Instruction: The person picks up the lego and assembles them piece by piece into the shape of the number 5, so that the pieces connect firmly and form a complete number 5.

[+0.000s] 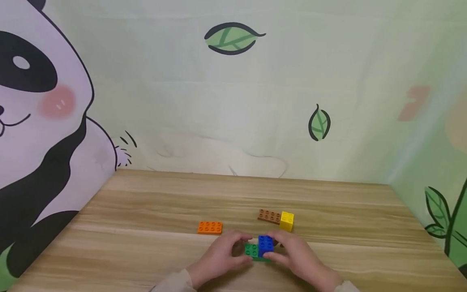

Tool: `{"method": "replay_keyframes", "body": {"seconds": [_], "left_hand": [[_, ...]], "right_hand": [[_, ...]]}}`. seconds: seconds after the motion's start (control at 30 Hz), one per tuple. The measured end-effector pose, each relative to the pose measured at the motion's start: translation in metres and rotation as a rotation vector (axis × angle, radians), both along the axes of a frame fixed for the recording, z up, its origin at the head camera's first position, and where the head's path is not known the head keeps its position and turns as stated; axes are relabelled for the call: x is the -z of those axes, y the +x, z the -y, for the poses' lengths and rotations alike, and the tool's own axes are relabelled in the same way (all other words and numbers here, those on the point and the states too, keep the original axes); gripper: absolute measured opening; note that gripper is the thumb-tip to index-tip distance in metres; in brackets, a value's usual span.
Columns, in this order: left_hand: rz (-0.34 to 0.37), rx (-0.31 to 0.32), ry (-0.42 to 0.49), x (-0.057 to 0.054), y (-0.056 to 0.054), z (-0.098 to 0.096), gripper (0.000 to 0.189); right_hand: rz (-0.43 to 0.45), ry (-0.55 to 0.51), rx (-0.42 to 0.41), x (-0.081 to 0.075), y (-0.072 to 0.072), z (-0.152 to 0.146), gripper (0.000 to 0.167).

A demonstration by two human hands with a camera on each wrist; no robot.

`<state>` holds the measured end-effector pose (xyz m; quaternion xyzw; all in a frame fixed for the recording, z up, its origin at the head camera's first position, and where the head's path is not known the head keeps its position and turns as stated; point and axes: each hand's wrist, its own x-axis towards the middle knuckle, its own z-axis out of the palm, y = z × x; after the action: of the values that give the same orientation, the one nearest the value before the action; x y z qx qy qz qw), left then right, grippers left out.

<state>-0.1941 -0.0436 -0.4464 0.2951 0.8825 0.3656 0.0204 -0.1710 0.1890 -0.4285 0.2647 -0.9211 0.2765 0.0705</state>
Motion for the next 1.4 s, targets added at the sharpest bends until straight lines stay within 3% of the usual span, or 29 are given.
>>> {"method": "replay_keyframes", "body": {"seconds": [0.2, 0.43, 0.67, 0.77, 1.03, 1.4], "left_hand": [[-0.082, -0.085, 0.012, -0.010, -0.006, 0.013, 0.040], [-0.189, -0.194, -0.029, -0.013, -0.017, 0.032, 0.038], [-0.125, -0.288, -0.033, -0.009, -0.026, 0.051, 0.041], [-0.108, -0.301, -0.051, -0.008, -0.029, 0.057, 0.043], [-0.142, -0.306, -0.086, -0.006, -0.035, 0.067, 0.046], [-0.166, -0.322, -0.100, -0.002, -0.043, 0.068, 0.042]], "right_hand": [[0.044, -0.010, -0.007, 0.005, -0.002, 0.001, 0.037], [0.155, -0.008, 0.000, 0.006, -0.002, 0.003, 0.050], [0.166, -0.062, -0.002, 0.009, -0.002, 0.003, 0.046], [0.152, -0.074, -0.002, 0.010, -0.002, 0.003, 0.042], [0.155, -0.081, 0.004, 0.006, -0.003, 0.002, 0.045], [0.145, -0.078, 0.026, 0.003, -0.004, -0.002, 0.044]]}}
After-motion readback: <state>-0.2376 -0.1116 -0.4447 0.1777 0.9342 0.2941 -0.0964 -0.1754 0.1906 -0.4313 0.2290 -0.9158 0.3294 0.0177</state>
